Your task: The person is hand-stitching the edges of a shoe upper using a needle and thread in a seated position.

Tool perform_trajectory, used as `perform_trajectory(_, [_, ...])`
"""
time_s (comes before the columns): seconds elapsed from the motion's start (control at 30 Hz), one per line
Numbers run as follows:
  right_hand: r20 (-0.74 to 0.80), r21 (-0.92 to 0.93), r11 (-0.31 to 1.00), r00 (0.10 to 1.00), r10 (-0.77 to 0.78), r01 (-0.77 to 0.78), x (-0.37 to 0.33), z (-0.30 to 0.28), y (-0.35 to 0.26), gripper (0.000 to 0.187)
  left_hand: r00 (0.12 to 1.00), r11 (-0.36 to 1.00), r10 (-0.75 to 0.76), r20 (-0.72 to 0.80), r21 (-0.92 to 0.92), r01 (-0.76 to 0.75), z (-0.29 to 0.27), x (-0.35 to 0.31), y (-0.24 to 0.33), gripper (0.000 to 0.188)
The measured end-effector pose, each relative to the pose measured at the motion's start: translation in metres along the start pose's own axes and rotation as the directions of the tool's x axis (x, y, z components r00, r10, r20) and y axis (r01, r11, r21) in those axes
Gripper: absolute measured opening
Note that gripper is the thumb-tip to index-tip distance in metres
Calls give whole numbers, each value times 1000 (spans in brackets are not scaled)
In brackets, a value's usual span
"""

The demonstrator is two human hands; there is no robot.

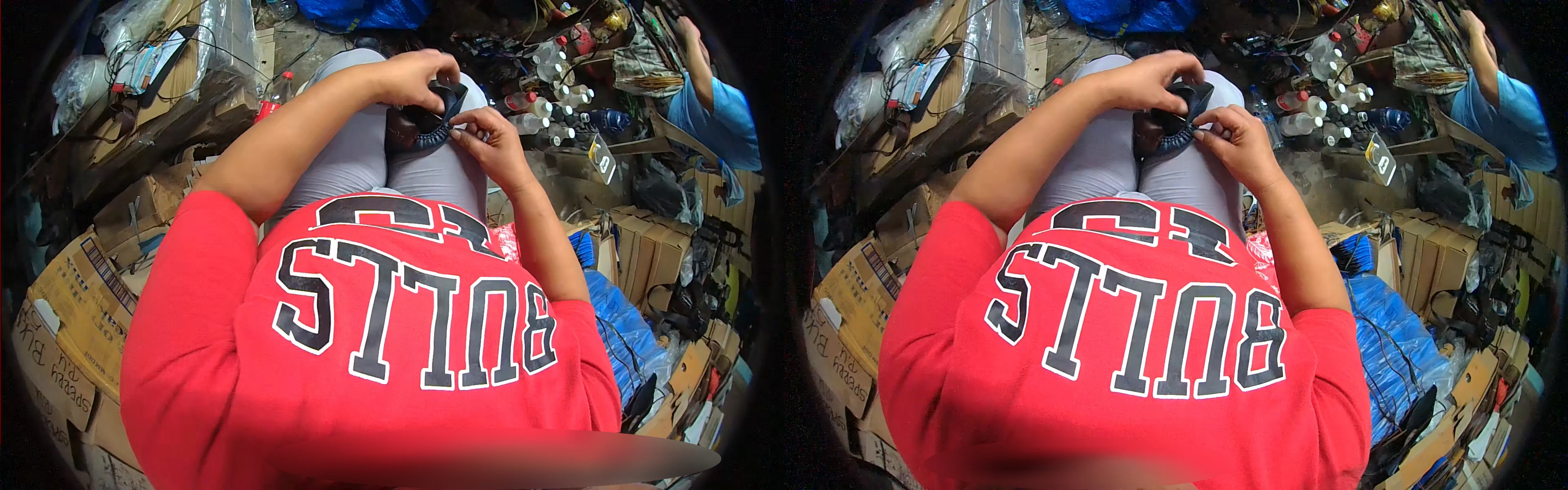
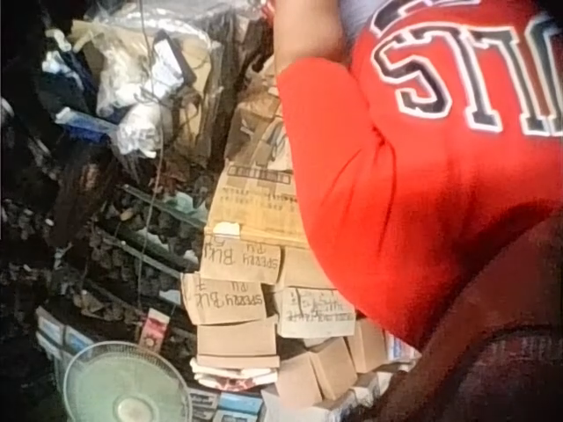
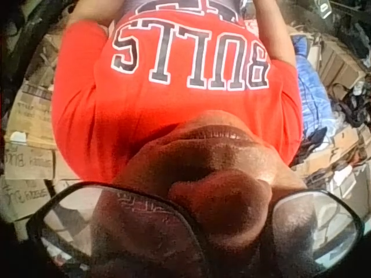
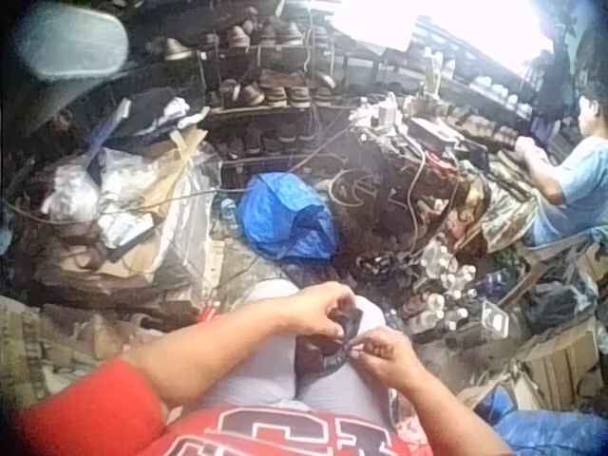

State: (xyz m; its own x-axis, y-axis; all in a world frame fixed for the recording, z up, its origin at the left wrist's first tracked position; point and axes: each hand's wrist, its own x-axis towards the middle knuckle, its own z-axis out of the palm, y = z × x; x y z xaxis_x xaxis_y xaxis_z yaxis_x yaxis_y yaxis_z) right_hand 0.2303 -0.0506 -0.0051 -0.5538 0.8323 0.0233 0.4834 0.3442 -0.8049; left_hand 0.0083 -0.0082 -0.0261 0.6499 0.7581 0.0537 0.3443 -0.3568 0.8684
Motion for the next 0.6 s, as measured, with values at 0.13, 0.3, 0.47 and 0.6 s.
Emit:
perform_trajectory(0.13, [-28, -109, 994, 999, -35, 31, -8, -2, -6, 19, 968, 988, -25, -248, 143, 62, -5, -37, 18, 38])
perform_trajectory(0.3, [-107, -357, 928, 983, -150, 102, -23, 14, -15, 24, 941, 984, -26, -337, 159, 84, 11, -71, 40, 36])
perform_trajectory(0.47, [-100, -396, 915, 987, -127, 77, -29, 18, -17, 28, 967, 883, 1, -255, 454, 119, 7, -92, 54, 24])
perform_trajectory(0.6, [-28, -283, 959, 1000, 5, -13, -24, 7, -14, 30, 959, 774, -86, -272, 588, 236, -15, -113, 58, 19])
